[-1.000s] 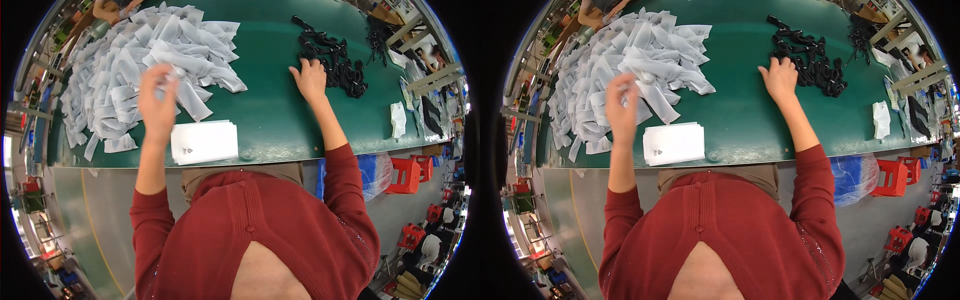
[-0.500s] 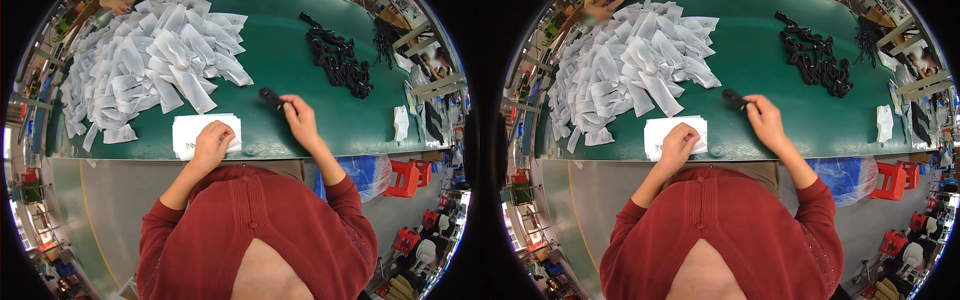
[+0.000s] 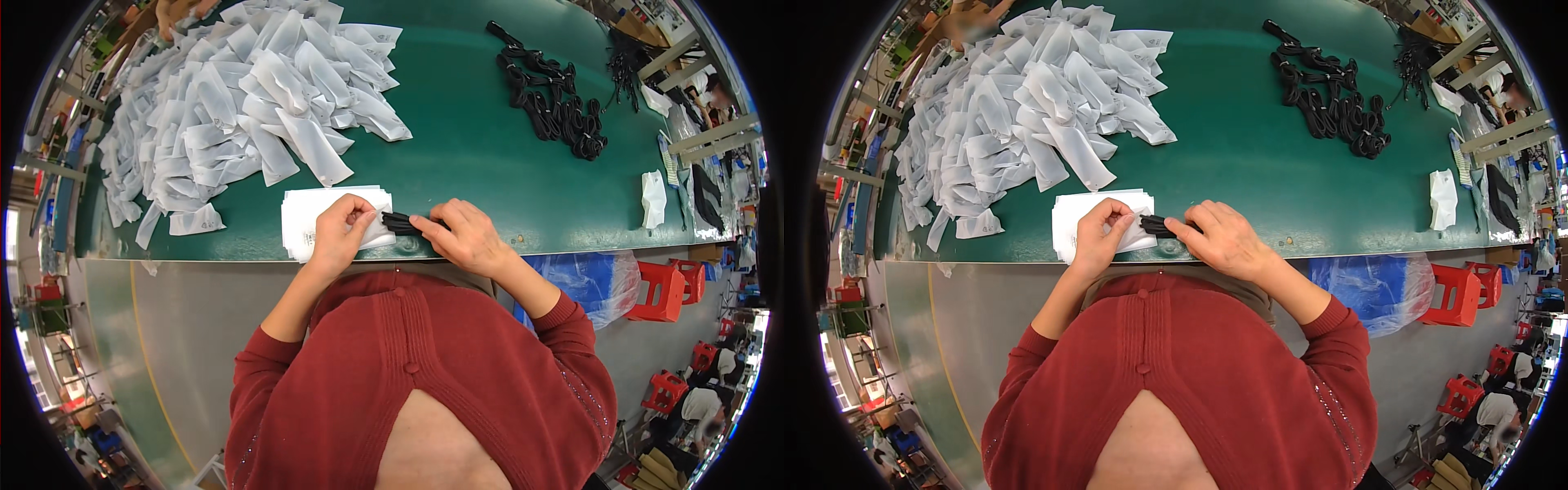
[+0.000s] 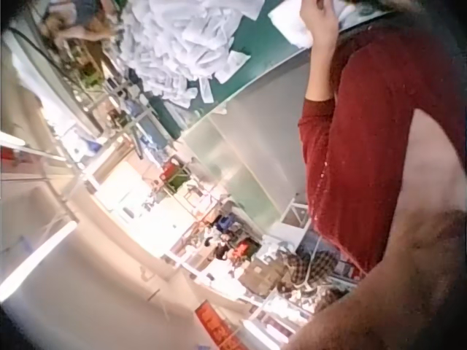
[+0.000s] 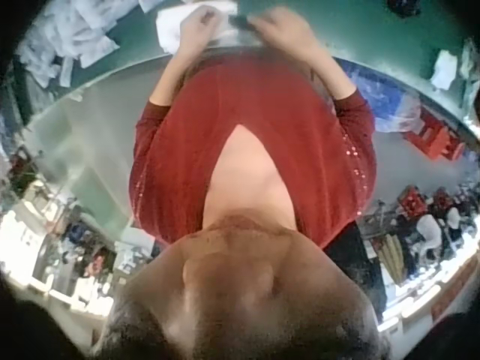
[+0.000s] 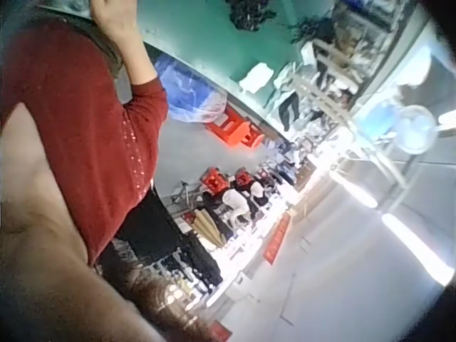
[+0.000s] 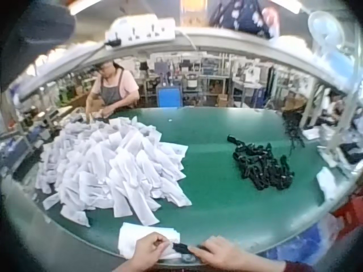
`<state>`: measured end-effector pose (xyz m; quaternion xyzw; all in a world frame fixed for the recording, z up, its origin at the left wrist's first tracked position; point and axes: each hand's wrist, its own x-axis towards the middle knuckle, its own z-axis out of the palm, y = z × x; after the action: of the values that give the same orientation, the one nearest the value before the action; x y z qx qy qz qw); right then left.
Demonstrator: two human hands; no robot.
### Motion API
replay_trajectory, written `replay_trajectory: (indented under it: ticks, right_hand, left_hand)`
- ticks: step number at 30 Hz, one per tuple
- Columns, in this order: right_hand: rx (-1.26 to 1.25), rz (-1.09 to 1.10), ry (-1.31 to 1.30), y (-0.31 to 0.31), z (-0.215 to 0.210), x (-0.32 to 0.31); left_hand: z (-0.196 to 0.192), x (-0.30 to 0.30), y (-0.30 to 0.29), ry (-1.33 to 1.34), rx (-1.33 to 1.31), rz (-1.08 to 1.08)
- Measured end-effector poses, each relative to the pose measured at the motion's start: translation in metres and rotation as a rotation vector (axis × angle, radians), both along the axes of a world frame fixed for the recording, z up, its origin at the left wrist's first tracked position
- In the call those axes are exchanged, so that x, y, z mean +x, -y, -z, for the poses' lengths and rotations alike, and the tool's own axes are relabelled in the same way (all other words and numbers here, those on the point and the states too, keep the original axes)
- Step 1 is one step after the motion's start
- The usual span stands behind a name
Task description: The person repeatedly picks up coiled black cables and places them into small white paper packets on a green workbench. They handle the items one at a time, folding the packets closed after insertion. The workspace contains large piles of empty packets and loose cables, with a coworker visible in the background.
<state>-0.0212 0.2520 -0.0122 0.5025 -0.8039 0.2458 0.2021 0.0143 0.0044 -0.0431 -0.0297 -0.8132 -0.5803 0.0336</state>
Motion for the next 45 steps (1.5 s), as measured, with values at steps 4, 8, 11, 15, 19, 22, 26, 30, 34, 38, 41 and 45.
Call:
replay_trajectory:
  ticks: [4, 8, 11, 15, 19, 22, 26, 30, 34, 38, 41, 45]
  right_hand:
    - [-0.049, -0.022, 0.141, 0.001, 0.007, -0.003]
    - [-0.352, 0.185, 0.927, 0.01, 0.026, -0.002]
    - [-0.449, 0.302, 1.305, 0.023, 0.022, -0.001]
    - [-0.437, 0.093, 0.935, 0.032, 0.022, 0.0]
    - [-0.624, -0.066, 0.834, 0.037, 0.004, -0.008]
    - [-0.483, 0.216, 0.41, 0.013, -0.017, -0.042]
    - [-0.225, 0.851, -0.152, -0.066, 0.01, -0.125]
    - [0.252, 1.15, -0.169, -0.134, 0.052, -0.158]
    - [0.207, 1.159, -0.01, -0.128, 0.064, -0.157]
    - [-0.213, 0.975, 0.381, -0.107, 0.056, -0.126]
    - [-0.417, 0.776, 0.746, -0.079, 0.046, -0.086]
    - [-0.516, 0.517, 1.003, -0.039, 0.028, -0.038]
  left_hand:
    - [-0.003, 0.001, -0.003, -0.082, -0.063, 0.057]
    - [-0.011, 0.0, -0.008, -0.324, -0.216, 0.123]
    - [-0.024, -0.001, -0.011, -0.434, -0.284, 0.152]
    - [-0.036, -0.011, -0.013, -0.493, -0.302, 0.107]
    - [-0.043, -0.028, 0.003, -0.2, 0.096, 0.108]
    - [-0.073, -0.061, 0.045, -0.076, 0.592, 0.027]
    - [-0.121, -0.098, 0.083, -0.468, 0.248, -0.297]
    - [-0.102, -0.07, 0.053, -0.521, -0.121, -0.251]
    - [-0.03, -0.027, 0.008, -0.314, -0.302, 0.109]
    - [0.001, -0.008, -0.012, -0.423, -0.549, 0.125]
    - [0.004, -0.006, -0.003, -0.419, -0.563, 0.113]
    - [-0.003, -0.005, 0.018, -0.371, -0.577, 0.098]
